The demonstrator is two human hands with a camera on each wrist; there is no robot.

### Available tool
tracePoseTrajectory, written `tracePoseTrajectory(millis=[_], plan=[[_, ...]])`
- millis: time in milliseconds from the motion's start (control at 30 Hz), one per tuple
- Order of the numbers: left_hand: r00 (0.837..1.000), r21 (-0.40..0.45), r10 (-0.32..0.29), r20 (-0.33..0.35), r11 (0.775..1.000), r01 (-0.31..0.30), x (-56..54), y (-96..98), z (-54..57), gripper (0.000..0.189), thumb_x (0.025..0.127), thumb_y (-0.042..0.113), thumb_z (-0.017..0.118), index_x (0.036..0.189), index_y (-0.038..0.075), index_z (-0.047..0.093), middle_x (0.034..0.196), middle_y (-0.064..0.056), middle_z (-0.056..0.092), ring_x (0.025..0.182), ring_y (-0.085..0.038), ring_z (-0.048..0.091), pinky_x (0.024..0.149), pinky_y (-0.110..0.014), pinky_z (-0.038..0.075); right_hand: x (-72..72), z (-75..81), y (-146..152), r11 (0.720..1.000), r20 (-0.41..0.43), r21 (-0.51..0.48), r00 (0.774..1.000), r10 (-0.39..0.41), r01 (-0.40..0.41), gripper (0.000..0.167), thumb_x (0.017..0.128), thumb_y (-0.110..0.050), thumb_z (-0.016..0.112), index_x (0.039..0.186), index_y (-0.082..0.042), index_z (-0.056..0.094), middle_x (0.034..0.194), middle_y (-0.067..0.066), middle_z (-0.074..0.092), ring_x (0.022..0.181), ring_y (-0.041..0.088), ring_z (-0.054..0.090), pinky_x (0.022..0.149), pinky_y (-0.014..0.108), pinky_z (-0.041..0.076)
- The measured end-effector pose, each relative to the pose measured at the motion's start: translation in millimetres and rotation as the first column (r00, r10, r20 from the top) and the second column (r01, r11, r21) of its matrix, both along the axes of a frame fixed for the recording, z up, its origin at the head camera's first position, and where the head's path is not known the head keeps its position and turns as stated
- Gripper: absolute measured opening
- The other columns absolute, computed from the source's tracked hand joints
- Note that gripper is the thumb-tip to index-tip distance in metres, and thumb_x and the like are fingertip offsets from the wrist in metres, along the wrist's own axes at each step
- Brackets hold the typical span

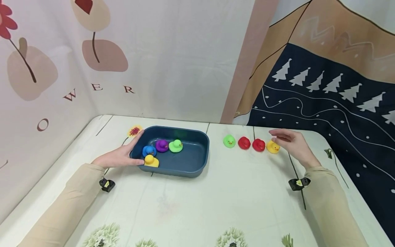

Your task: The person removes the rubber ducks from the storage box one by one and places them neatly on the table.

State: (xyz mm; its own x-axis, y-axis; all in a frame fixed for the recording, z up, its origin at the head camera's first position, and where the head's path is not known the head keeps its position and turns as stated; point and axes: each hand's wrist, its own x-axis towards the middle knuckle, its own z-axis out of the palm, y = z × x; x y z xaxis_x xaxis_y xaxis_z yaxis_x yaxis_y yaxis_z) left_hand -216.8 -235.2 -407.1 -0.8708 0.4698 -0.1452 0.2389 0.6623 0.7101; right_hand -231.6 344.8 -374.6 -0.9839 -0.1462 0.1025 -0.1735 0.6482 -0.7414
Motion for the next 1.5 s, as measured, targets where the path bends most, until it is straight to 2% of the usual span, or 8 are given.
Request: tracePoseTrajectory(millis=[133, 300, 567, 767, 1100, 1300, 1500], plan=[[1.000, 0.001, -0.005, -0.002, 1.000, 0.005, 0.0, 0.1, 0.4, 0.113, 0.083, 0.044, 0.073, 0.155, 0.021, -0.012, 0.159, -0.021, 0.000, 0.136, -0.050, 0.024, 0.102, -0.068, 0.024, 1.2, 2.6, -6.2, 1.000, -0.020, -0.014, 1.000, 0.018, -0.019, 0.040, 0.097, -0.024, 0.060, 0.128, 0.002, 0.057, 0.123, 0.013, 0.059, 0.094, -0.003, 0.056, 0.080, 0.008, 0.044], [1.000, -0.002, -0.003, -0.004, 1.000, 0.003, -0.6, 0.1, -0.3, 0.113, 0.084, 0.046, 0.072, 0.155, 0.021, -0.012, 0.159, -0.022, 0.001, 0.135, -0.050, 0.026, 0.102, -0.068, 0.025, 1.7, 4.1, -14.8, 0.999, -0.010, -0.023, 0.999, 0.039, -0.039, 0.040, 0.097, -0.023, 0.061, 0.128, 0.001, 0.057, 0.126, 0.021, 0.056, 0.095, -0.004, 0.055, 0.080, 0.009, 0.044], [1.000, 0.000, -0.004, -0.007, 1.000, 0.004, -1.7, 0.8, -2.7, 0.112, 0.084, 0.045, 0.071, 0.155, 0.022, -0.012, 0.159, -0.020, -0.001, 0.135, -0.049, 0.026, 0.103, -0.067, 0.025, 2.0, 3.6, -28.2, 0.997, 0.004, -0.047, 0.998, 0.067, -0.066, 0.037, 0.097, -0.021, 0.060, 0.127, 0.001, 0.059, 0.125, 0.019, 0.058, 0.097, -0.005, 0.056, 0.082, 0.010, 0.045], [1.000, -0.005, -0.005, -0.021, 1.000, 0.005, -1.7, 0.1, -2.9, 0.112, 0.084, 0.045, 0.072, 0.155, 0.022, -0.011, 0.158, -0.025, 0.004, 0.133, -0.051, 0.029, 0.102, -0.067, 0.027, 1.9, 2.8, -36.6, 0.994, 0.019, -0.057, 0.995, 0.096, -0.094, 0.036, 0.097, -0.021, 0.060, 0.127, 0.001, 0.059, 0.125, 0.022, 0.057, 0.096, -0.005, 0.058, 0.082, 0.010, 0.045], [1.000, 0.000, 0.010, -0.009, 1.000, -0.010, -1.1, -0.1, -4.9, 0.111, 0.084, 0.044, 0.072, 0.155, 0.024, -0.012, 0.159, -0.021, 0.002, 0.134, -0.050, 0.029, 0.103, -0.067, 0.025, 2.1, -2.7, -49.8, 0.984, 0.044, -0.101, 0.988, 0.150, -0.145, 0.036, 0.096, -0.018, 0.062, 0.127, 0.000, 0.059, 0.126, 0.021, 0.058, 0.100, 0.001, 0.059, 0.082, 0.014, 0.047], [1.000, 0.002, 0.015, -0.005, 1.000, -0.015, -0.9, 0.7, -4.5, 0.111, 0.084, 0.043, 0.072, 0.155, 0.024, -0.012, 0.159, -0.020, 0.001, 0.134, -0.050, 0.028, 0.102, -0.067, 0.025, 2.2, -6.6, -59.6, 0.970, 0.032, -0.162, 0.982, 0.188, -0.181, 0.033, 0.096, -0.013, 0.062, 0.124, 0.002, 0.060, 0.125, 0.022, 0.058, 0.103, 0.015, 0.063, 0.083, 0.016, 0.049], [1.000, 0.007, 0.015, -0.001, 1.000, -0.015, -0.8, 1.0, -4.4, 0.111, 0.084, 0.043, 0.072, 0.155, 0.025, -0.012, 0.159, -0.019, 0.000, 0.135, -0.050, 0.027, 0.102, -0.067, 0.025, 1.5, -9.6, -69.3, 0.959, 0.042, -0.202, 0.976, 0.211, -0.199, 0.033, 0.095, -0.013, 0.064, 0.124, 0.002, 0.061, 0.124, 0.021, 0.059, 0.102, 0.011, 0.062, 0.085, 0.015, 0.047]])
